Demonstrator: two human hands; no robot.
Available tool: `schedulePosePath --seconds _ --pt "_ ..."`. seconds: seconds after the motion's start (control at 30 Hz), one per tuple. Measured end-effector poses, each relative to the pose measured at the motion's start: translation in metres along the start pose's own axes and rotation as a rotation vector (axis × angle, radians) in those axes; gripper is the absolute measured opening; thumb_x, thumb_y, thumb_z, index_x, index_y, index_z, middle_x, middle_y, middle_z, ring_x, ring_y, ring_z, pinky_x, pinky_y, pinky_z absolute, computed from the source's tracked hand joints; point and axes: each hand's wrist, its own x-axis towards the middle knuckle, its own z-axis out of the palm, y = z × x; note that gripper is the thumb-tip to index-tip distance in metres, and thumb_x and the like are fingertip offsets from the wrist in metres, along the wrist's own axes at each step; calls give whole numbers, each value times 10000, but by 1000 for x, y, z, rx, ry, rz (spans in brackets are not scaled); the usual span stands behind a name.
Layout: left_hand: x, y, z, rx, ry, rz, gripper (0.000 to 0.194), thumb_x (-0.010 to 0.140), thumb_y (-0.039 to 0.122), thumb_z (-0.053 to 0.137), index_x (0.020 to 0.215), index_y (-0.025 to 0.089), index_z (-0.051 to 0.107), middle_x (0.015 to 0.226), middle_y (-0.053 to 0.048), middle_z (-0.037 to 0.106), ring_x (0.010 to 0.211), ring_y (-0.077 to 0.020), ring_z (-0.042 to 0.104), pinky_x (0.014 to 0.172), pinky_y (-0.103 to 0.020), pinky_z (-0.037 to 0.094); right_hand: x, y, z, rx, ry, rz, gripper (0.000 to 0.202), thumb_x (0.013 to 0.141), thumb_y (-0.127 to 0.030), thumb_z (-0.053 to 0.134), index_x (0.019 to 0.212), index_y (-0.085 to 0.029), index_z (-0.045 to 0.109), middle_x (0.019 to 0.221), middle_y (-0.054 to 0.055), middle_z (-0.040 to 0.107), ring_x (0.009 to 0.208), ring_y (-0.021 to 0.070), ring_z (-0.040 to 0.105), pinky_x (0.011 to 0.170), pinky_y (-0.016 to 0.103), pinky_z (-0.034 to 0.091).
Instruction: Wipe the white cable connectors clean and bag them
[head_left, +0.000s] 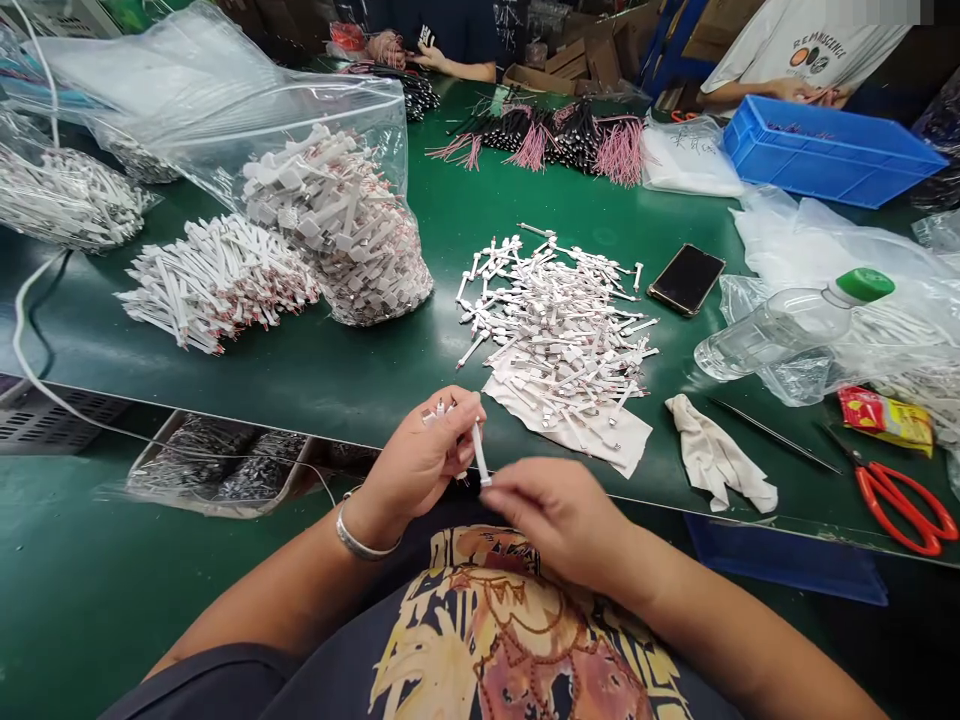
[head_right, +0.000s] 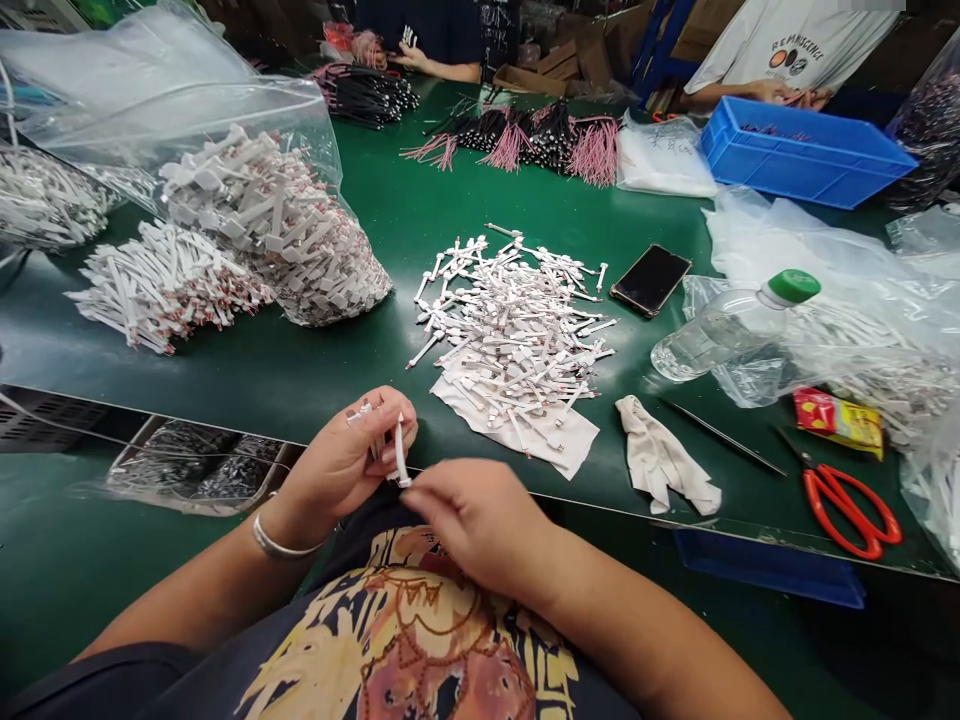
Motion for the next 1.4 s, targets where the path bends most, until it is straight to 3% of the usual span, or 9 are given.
schedulePosePath --seconds 0.07,0.27,0.43,0.53,0.73,0.93,1.07,1.23,1.4 --pt "-1 2 -2 -153 26 -91 261 876 313 544 678 150 493 569 42 416 413 -32 322 363 -135 243 3 -1 3 -83 -132 -57 181 911 -304 527 967 -215 675 880 8 711 789 136 633 729 243 470" --pt "0 11 -10 -327 261 -298 104 870 173 501 808 119 562 773 -53 605 649 -131 626 613 -257 549 34 24 -16 -730 150 225 197 909 -260 501 840 -152 651 868 102 622 890 242 536 804 359 402" --pt "2 11 -15 -328 162 -241 80 825 194 595 843 145 533 698 15 507 543 -59 503 435 -132 392 51 36 -18 -796 96 331 116 867 -262 573 810 -172 619 905 80 595 918 250 500 788 358 367" --pt "2 15 -19 -22 110 -35 177 798 267 663 829 168 520 612 65 378 459 -25 327 376 -117 193 49 38 -16 -785 84 329 120 879 -271 564 818 -178 610 916 70 588 919 246 484 778 352 345" --pt "13 22 -30 1105 63 335 271 833 295 623 1089 217 577 824 6 574 691 -107 510 651 -230 402 43 42 -13 -850 102 240 143 909 -280 521 857 -178 606 927 77 578 918 248 455 760 352 304" --pt "37 14 -27 1557 -143 383 173 880 285 540 977 175 630 927 -55 609 839 -192 557 743 -306 397 41 46 -10 -897 126 152 147 911 -268 510 833 -171 589 911 82 579 885 249 459 741 363 308" --pt "32 21 -23 1349 -139 318 171 897 321 510 923 184 609 886 -30 604 801 -162 540 725 -280 392 37 41 -18 -792 188 2 146 920 -250 492 831 -167 572 882 79 600 854 231 487 752 364 355" --pt "12 36 -19 814 -142 35 227 877 415 541 887 189 562 784 12 598 609 -84 471 560 -204 365 25 27 -27 -488 270 -223 77 910 -203 518 955 -188 579 814 42 639 750 167 543 718 306 440" --pt "4 32 -17 532 -107 -23 280 822 391 637 1027 203 615 614 48 500 498 -52 380 446 -168 280 16 16 -20 -371 428 -195 114 880 -184 574 984 -204 616 881 32 698 799 145 623 755 280 476"
